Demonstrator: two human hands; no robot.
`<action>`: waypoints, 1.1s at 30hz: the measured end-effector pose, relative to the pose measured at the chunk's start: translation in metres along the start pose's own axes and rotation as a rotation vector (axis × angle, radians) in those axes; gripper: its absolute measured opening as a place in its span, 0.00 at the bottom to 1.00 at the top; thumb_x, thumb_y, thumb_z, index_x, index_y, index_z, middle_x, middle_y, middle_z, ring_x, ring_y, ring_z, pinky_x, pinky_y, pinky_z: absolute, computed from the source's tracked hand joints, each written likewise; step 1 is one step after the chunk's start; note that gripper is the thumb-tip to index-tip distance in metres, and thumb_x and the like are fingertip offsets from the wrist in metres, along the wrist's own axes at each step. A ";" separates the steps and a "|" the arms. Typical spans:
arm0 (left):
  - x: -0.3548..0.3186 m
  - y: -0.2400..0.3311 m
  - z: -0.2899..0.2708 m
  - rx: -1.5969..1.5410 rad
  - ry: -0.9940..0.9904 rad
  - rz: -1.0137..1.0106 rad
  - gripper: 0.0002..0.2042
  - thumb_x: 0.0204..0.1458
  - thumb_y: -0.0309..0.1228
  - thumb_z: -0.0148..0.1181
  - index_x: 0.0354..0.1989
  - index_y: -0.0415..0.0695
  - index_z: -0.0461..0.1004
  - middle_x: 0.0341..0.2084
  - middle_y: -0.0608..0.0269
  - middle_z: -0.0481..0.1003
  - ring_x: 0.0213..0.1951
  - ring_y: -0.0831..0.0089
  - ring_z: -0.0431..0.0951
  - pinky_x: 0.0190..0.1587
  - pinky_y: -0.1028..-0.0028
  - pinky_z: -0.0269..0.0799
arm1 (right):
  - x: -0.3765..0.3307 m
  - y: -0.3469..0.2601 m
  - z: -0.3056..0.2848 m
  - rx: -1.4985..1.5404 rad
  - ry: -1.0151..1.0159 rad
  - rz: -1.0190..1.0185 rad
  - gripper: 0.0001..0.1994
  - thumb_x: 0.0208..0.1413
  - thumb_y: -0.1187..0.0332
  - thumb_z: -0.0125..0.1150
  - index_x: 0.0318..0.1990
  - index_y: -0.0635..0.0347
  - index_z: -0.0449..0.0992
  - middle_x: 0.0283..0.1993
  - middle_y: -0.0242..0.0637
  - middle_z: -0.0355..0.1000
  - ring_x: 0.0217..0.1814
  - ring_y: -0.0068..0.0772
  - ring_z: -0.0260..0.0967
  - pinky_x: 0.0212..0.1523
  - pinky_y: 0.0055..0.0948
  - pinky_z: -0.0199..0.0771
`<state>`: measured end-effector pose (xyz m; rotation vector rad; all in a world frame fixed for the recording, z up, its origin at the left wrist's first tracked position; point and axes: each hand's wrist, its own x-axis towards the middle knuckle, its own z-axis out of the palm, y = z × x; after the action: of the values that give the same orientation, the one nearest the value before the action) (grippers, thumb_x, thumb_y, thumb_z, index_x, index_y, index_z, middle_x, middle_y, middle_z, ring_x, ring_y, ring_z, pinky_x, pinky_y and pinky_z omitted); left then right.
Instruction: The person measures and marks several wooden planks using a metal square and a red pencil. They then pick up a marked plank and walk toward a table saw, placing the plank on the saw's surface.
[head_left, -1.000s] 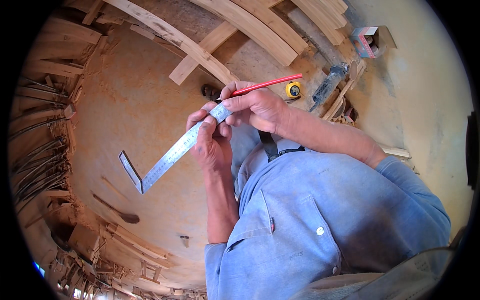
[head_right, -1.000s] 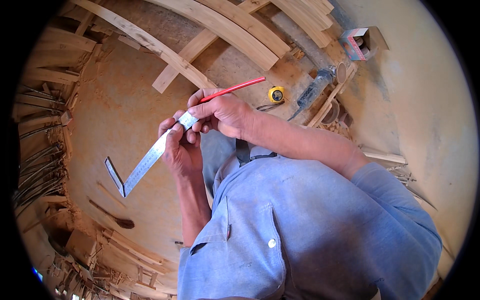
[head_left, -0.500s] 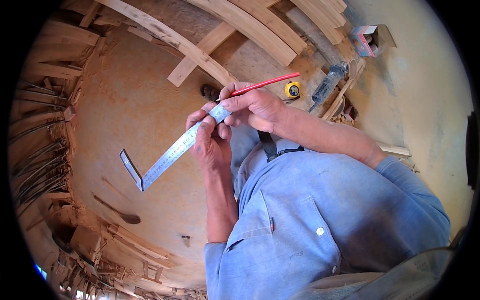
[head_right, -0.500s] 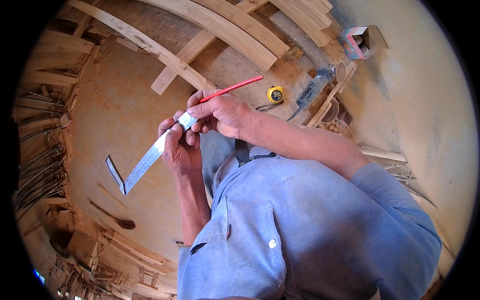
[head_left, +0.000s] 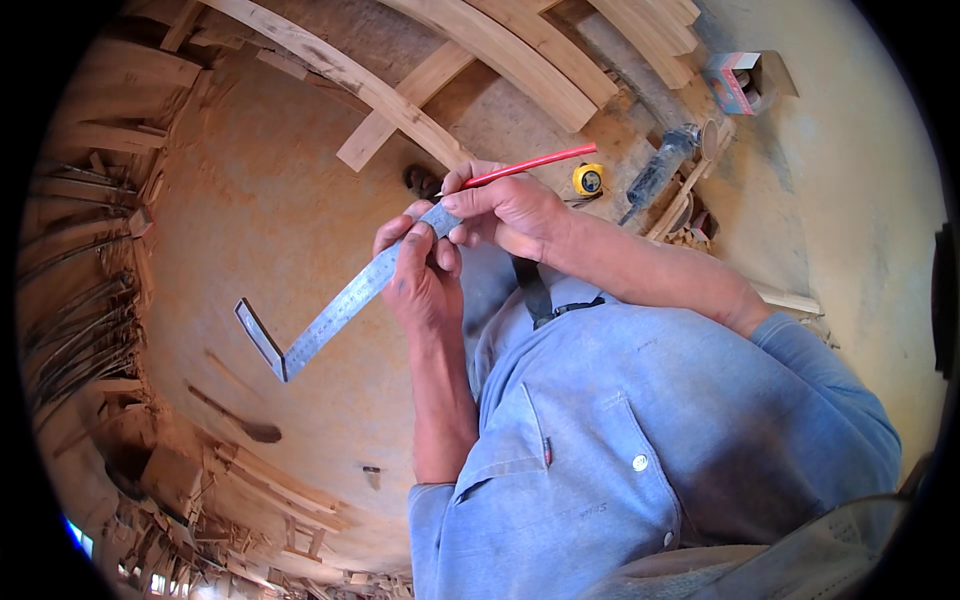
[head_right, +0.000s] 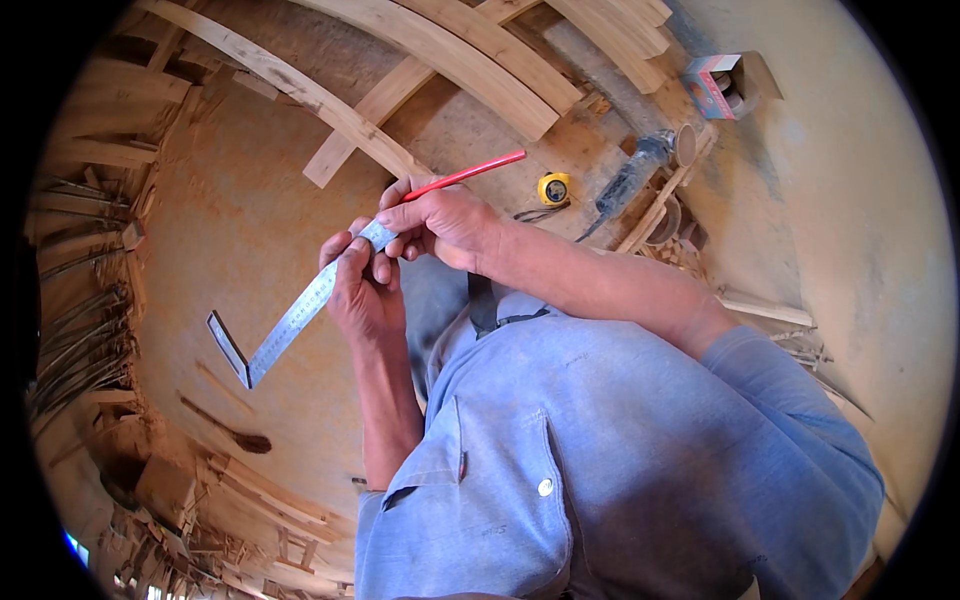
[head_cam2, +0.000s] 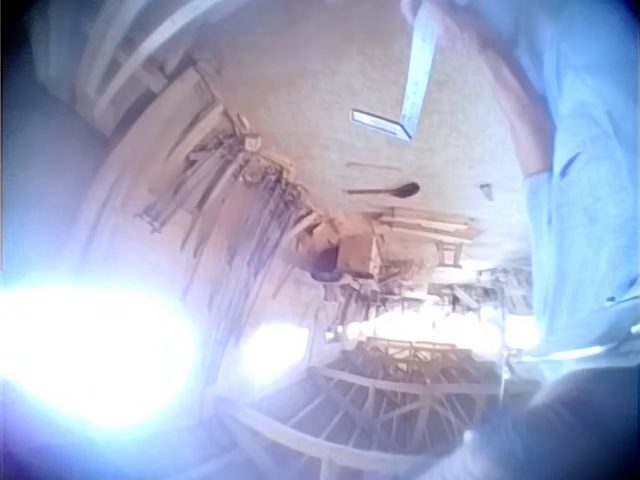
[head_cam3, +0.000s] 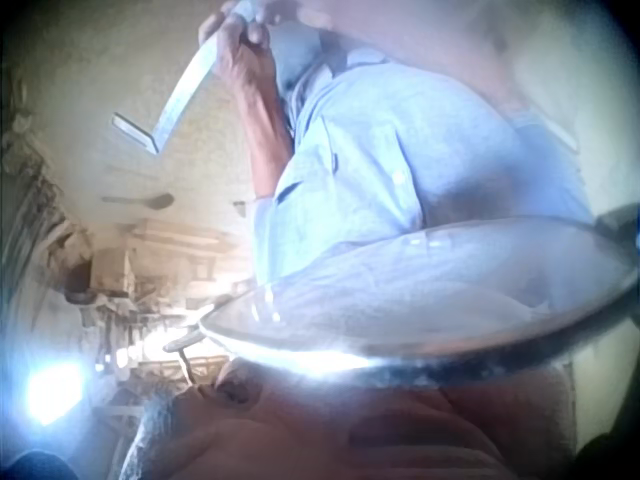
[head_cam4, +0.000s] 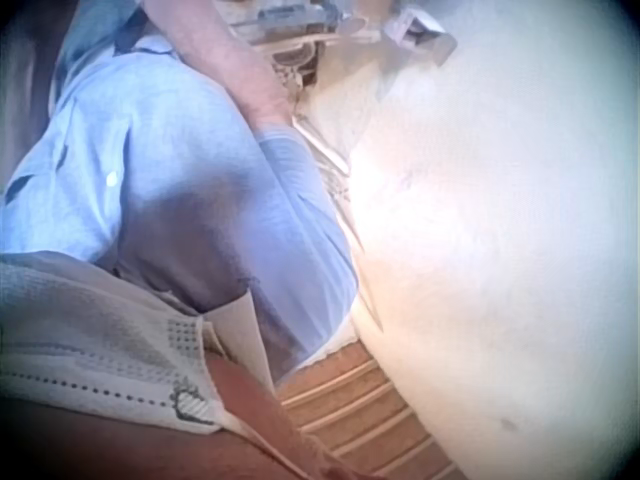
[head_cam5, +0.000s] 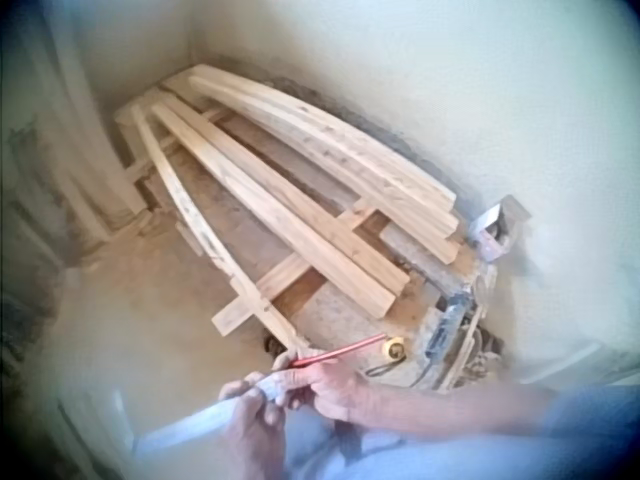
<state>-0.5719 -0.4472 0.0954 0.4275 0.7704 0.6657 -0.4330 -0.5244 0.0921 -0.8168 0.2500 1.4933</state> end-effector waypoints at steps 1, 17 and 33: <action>0.001 -0.002 0.000 0.009 0.047 -0.012 0.10 0.58 0.18 0.53 0.47 0.43 0.71 0.42 0.47 0.77 0.21 0.73 0.73 0.20 0.77 0.68 | 0.001 0.001 -0.001 -0.037 0.041 -0.016 0.05 0.59 0.74 0.64 0.41 0.56 0.75 0.33 0.35 0.77 0.29 0.27 0.76 0.29 0.26 0.70; 0.113 -0.053 -0.008 0.041 0.276 0.004 0.13 0.56 0.20 0.54 0.49 0.43 0.65 0.36 0.53 0.78 0.18 0.76 0.67 0.18 0.77 0.61 | -0.001 -0.016 -0.050 -0.767 0.275 -0.345 0.04 0.57 0.72 0.63 0.36 0.61 0.76 0.31 0.30 0.75 0.29 0.20 0.73 0.33 0.23 0.75; 0.142 -0.092 -0.044 -0.162 0.206 0.125 0.13 0.58 0.21 0.61 0.50 0.41 0.68 0.37 0.47 0.79 0.21 0.71 0.73 0.19 0.78 0.68 | 0.039 -0.036 -0.045 -1.339 0.082 -0.697 0.09 0.61 0.64 0.63 0.40 0.61 0.79 0.34 0.42 0.76 0.38 0.41 0.75 0.38 0.35 0.73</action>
<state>-0.4939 -0.4103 -0.0567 0.2626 0.8821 0.8921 -0.3805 -0.5172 0.0473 -1.7657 -1.0071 0.8024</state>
